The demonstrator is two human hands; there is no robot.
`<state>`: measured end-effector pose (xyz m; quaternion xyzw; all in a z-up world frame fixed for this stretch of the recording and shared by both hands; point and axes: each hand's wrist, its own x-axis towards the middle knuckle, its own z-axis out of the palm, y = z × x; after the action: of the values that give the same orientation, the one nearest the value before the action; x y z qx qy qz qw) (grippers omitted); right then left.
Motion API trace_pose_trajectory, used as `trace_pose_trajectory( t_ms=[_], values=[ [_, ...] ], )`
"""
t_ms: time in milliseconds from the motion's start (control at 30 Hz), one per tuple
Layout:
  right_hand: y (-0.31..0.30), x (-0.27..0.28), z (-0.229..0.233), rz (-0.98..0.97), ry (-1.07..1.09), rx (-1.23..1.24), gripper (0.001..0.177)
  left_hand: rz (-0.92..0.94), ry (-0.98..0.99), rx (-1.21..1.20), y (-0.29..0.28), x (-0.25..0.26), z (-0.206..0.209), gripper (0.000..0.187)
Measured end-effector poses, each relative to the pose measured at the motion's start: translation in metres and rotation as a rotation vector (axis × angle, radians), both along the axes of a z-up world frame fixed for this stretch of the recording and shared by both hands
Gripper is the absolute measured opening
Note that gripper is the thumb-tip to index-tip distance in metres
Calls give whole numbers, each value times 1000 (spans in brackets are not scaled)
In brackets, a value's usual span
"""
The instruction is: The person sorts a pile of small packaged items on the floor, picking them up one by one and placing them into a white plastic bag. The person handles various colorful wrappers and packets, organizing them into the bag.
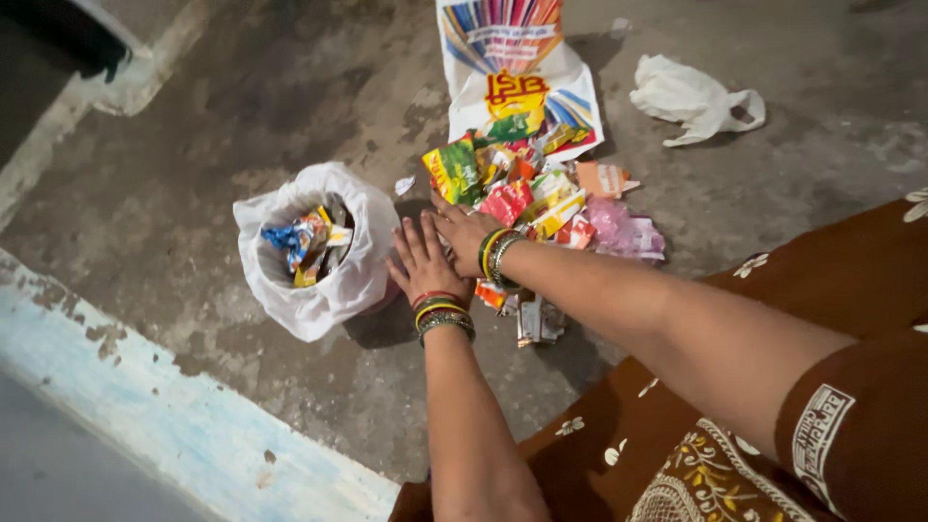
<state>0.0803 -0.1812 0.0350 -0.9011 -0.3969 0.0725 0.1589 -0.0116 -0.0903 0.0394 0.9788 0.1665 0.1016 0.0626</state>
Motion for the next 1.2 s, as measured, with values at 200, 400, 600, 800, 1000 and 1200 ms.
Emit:
trace_pose_trajectory(
  t_ms=[200, 400, 600, 800, 1000, 1200],
  values=[
    [-48, 5, 12, -101, 77, -38, 88, -57, 164, -82, -37, 15, 2, 98],
    [-83, 12, 6, -73, -41, -19, 88, -103, 109, -23, -67, 25, -36, 97],
    [-108, 26, 19, -20, 45, -23, 86, -102, 54, 62, -92, 33, -10, 92],
    [-145, 59, 22, 8, 27, 86, 88, -76, 247, 9, -136, 61, 31, 93],
    [-187, 92, 10, -113, 228, 87, 92, -146, 330, 152, -167, 104, 9, 78],
    [-209, 109, -55, -233, 209, 346, 82, -169, 544, 199, -190, 136, -4, 74]
  ],
)
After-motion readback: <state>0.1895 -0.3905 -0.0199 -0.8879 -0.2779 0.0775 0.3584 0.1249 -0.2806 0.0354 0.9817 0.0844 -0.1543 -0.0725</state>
